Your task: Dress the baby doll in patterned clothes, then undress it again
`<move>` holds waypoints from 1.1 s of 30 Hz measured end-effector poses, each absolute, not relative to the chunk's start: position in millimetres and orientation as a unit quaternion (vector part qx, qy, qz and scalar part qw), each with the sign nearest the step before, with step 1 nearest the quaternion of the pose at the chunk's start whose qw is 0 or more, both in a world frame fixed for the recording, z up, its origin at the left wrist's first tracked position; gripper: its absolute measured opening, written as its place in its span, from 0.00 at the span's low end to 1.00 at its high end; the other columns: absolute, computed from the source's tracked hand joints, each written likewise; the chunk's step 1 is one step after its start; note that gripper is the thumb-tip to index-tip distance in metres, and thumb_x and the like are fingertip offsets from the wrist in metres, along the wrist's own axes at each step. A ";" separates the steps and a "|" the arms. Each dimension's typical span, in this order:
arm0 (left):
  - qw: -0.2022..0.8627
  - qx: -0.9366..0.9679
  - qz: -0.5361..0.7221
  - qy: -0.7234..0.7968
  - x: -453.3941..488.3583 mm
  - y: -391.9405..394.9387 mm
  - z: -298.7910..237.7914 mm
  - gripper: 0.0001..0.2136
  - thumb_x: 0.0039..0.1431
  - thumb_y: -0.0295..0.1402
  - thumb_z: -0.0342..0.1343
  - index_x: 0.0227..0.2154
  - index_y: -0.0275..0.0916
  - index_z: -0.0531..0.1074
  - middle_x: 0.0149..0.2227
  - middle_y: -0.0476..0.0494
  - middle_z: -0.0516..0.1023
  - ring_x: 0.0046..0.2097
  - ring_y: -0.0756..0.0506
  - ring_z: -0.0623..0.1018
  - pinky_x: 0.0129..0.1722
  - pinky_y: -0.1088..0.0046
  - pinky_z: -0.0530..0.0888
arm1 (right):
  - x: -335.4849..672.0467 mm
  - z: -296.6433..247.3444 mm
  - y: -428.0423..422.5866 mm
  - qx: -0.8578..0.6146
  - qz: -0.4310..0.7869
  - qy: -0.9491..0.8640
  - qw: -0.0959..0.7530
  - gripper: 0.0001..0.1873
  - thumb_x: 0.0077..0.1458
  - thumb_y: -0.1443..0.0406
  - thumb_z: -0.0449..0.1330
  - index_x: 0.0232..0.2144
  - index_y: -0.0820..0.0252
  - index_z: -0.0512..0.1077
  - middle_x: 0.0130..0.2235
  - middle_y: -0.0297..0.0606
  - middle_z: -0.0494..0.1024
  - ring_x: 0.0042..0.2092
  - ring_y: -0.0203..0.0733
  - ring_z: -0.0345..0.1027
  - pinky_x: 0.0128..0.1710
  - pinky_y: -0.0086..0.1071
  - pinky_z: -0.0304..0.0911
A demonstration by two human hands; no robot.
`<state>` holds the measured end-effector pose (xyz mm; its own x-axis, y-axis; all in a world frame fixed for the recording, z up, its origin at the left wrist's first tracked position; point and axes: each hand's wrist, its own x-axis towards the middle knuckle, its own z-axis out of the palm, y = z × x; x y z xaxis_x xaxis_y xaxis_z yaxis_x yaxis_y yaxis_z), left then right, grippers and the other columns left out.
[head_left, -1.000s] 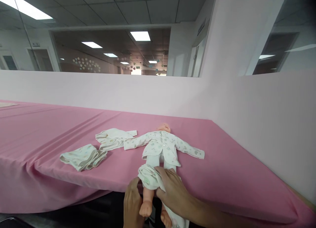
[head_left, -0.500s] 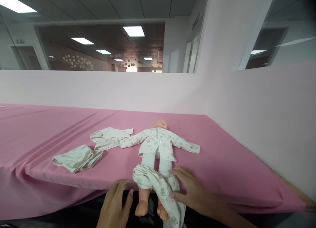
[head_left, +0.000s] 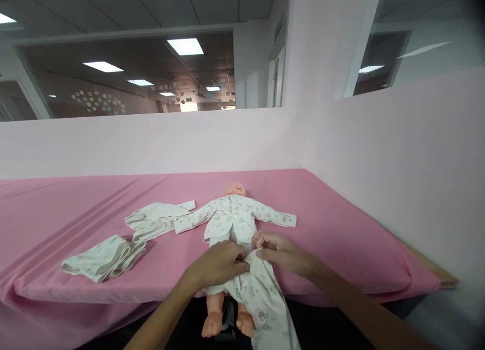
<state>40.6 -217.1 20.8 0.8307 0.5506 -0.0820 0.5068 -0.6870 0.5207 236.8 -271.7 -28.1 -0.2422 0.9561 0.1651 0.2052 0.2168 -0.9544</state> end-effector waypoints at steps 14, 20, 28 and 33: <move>0.556 0.730 0.229 0.326 39.1 -182.5 21.0 0.15 0.58 0.45 0.49 0.27 0.38 0.62 0.25 0.55 0.59 0.28 0.53 0.59 0.29 0.77 0.59 | 233.4 -26.7 -243.6 -0.370 0.548 -0.547 0.512 0.10 0.52 0.60 0.63 0.32 0.60 0.69 0.30 0.31 0.70 0.36 0.36 0.64 0.39 0.31 0.57; 0.497 0.781 0.185 0.329 43.4 -181.1 41.7 0.15 0.55 0.46 0.53 0.35 0.39 0.70 0.26 0.54 0.61 0.26 0.54 0.58 0.26 0.79 0.55 | 244.1 -9.1 -226.7 -0.385 0.549 -0.592 0.448 0.14 0.51 0.56 0.64 0.31 0.62 0.72 0.29 0.32 0.73 0.31 0.34 0.64 0.35 0.30 0.57; 0.536 0.796 0.071 0.272 32.7 -156.1 47.4 0.16 0.55 0.38 0.52 0.17 0.37 0.58 0.19 0.55 0.53 0.22 0.55 0.52 0.23 0.76 0.50 | 247.1 2.5 -216.0 -0.389 0.506 -0.638 0.431 0.14 0.52 0.55 0.63 0.28 0.62 0.73 0.29 0.32 0.72 0.32 0.34 0.63 0.36 0.31 0.56; 0.639 0.717 -0.008 0.279 42.1 -146.6 16.0 0.09 0.45 0.34 0.62 0.27 0.35 0.72 0.22 0.50 0.71 0.24 0.52 0.67 0.24 0.77 0.62 | 233.8 14.3 -207.7 -0.392 0.471 -0.658 0.438 0.14 0.52 0.55 0.63 0.29 0.62 0.73 0.30 0.32 0.72 0.31 0.34 0.62 0.32 0.29 0.55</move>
